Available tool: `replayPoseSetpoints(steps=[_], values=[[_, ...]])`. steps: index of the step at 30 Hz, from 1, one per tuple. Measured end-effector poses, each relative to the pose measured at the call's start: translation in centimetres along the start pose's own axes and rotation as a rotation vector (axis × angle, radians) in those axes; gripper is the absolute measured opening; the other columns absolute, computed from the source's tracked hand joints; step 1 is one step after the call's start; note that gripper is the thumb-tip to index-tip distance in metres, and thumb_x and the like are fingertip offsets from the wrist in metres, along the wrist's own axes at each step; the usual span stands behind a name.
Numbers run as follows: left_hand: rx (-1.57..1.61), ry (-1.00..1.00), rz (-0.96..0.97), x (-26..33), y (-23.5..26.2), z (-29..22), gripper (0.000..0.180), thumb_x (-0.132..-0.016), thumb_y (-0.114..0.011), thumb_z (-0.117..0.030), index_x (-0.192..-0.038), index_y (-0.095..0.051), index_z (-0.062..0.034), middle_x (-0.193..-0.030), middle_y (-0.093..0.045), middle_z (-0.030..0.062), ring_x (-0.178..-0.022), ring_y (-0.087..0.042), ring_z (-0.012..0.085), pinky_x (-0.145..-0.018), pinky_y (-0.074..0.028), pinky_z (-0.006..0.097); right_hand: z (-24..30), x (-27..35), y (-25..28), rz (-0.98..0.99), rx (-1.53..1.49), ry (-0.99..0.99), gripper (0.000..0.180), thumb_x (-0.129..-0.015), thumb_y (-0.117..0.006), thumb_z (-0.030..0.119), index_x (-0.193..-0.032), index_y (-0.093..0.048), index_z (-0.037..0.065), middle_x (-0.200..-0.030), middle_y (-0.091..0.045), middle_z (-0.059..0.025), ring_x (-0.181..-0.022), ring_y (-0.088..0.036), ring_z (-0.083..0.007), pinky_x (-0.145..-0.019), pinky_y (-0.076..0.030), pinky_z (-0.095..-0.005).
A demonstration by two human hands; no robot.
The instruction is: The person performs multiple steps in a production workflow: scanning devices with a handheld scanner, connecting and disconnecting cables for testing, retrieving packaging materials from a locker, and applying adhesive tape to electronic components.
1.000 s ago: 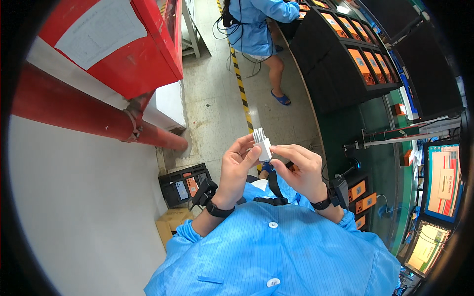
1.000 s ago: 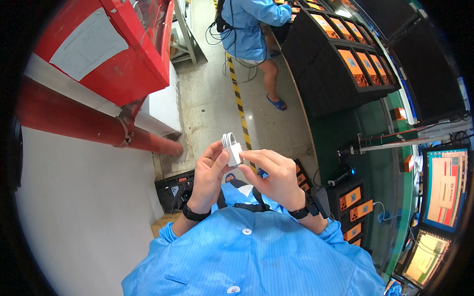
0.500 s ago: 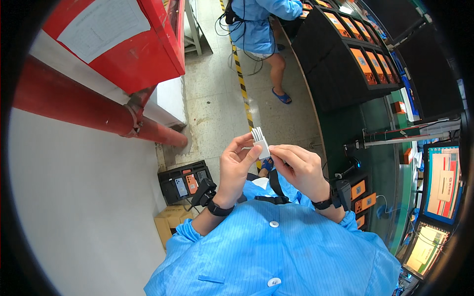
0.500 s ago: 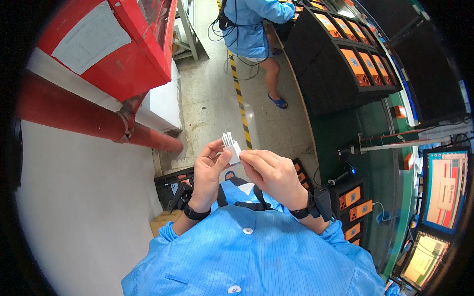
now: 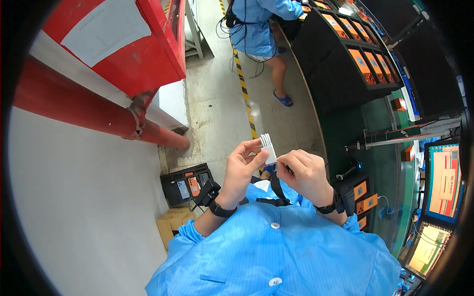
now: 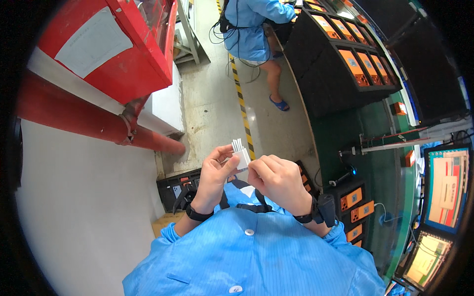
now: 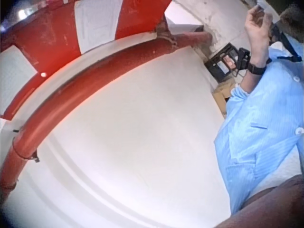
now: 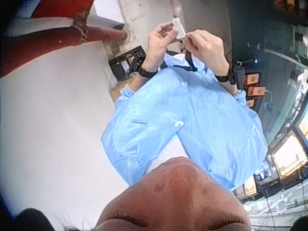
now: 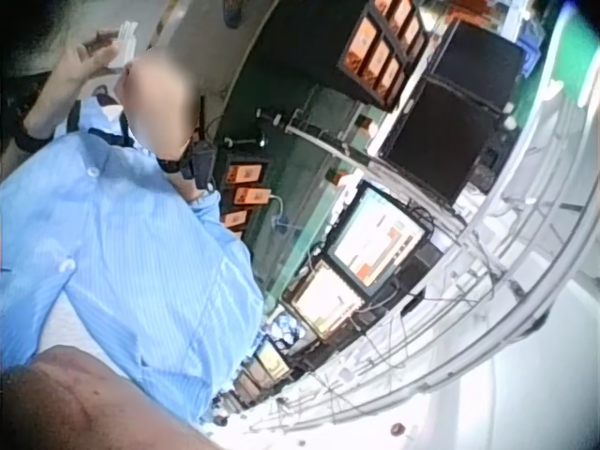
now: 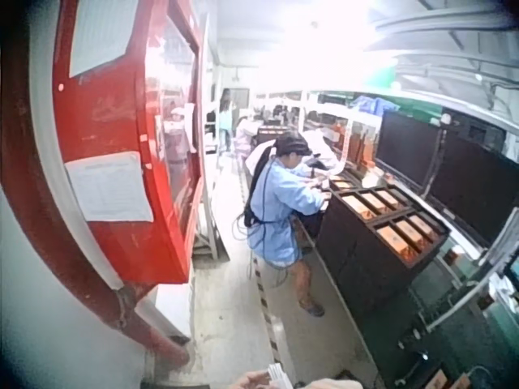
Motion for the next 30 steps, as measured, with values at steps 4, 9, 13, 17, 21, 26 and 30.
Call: replayPoseSetpoints(steps=[4,9,13,17,21,26,30], values=[[0.012,-0.028,0.027,-0.2,-0.6,0.1,0.040,-0.086,-0.068,-0.014,-0.119,-0.052,0.0022,-0.107,-0.062,0.0110,-0.094,-0.062,0.0137,-0.081,-0.052,0.028,-0.2,0.3,0.7,-0.079,0.044,-0.022,0.013,-0.068,-0.069,0.003,-0.072,-0.057,0.006,-0.065,-0.057,-0.0048,-0.058,-0.059,-0.0167,-0.050,-0.047,-0.0268],[0.030,-0.036,0.092,-0.6,-1.1,-0.1,0.035,-0.088,-0.066,-0.014,-0.116,-0.055,0.0016,-0.105,-0.063,0.0101,-0.095,-0.062,0.0141,-0.082,-0.052,0.029,-0.6,0.6,1.8,-0.166,-0.027,-0.072,0.014,-0.067,-0.070,0.002,-0.072,-0.057,0.006,-0.065,-0.057,-0.0050,-0.058,-0.059,-0.0175,-0.050,-0.048,-0.0269],[-0.030,0.018,0.094,-0.6,0.3,0.2,0.041,-0.092,-0.060,-0.017,-0.126,-0.047,0.0013,-0.112,-0.058,0.0106,-0.100,-0.061,0.0186,-0.089,-0.051,0.034,-2.5,0.7,3.5,-0.209,0.010,-0.147,0.014,-0.067,-0.070,0.001,-0.074,-0.059,0.005,-0.066,-0.058,-0.0058,-0.059,-0.060,-0.0185,-0.050,-0.048,-0.0273],[0.104,-0.015,0.168,0.1,-2.2,-0.7,0.046,-0.093,-0.058,-0.021,-0.131,-0.042,-0.0007,-0.116,-0.055,0.0118,-0.103,-0.060,0.0195,-0.089,-0.052,0.035,-0.7,0.6,2.1,-0.172,0.066,0.045,0.012,-0.069,-0.069,0.003,-0.074,-0.059,0.005,-0.067,-0.059,-0.0062,-0.060,-0.061,-0.0187,-0.051,-0.048,-0.0271],[0.030,0.047,0.175,-0.4,-2.3,0.9,0.053,-0.092,-0.061,-0.025,-0.133,-0.038,-0.0008,-0.115,-0.055,0.0134,-0.104,-0.059,0.0184,-0.089,-0.052,0.032,0.2,0.0,1.3,-0.133,0.046,0.105,0.009,-0.073,-0.069,0.005,-0.075,-0.060,0.005,-0.069,-0.060,-0.0057,-0.061,-0.060,-0.0172,-0.052,-0.048,-0.0262],[0.170,0.107,0.176,-0.3,-2.1,1.6,0.045,-0.093,-0.059,-0.021,-0.129,-0.038,-0.0011,-0.111,-0.057,0.0102,-0.103,-0.059,0.0155,-0.088,-0.052,0.030,-1.4,-0.4,0.2,-0.084,-0.087,0.003,0.007,-0.077,-0.069,0.007,-0.080,-0.063,0.005,-0.072,-0.061,-0.0059,-0.062,-0.060,-0.0172,-0.053,-0.048,-0.0258],[0.128,0.091,0.192,-0.2,-2.4,0.5,0.046,-0.093,-0.059,-0.021,-0.128,-0.037,-0.0009,-0.111,-0.057,0.0103,-0.100,-0.059,0.0144,-0.086,-0.052,0.029,-2.9,-0.2,-0.1,-0.010,-0.310,-0.086,0.012,-0.080,-0.069,0.010,-0.090,-0.068,0.005,-0.077,-0.064,-0.0063,-0.065,-0.062,-0.0173,-0.054,-0.049,-0.0250]])
Point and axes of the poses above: each hand's wrist, its own x-axis away from the middle knuckle, its own y-axis out of the back of the hand, z = x × y, the point moved 10 cm from there along -x, towards the middle knuckle
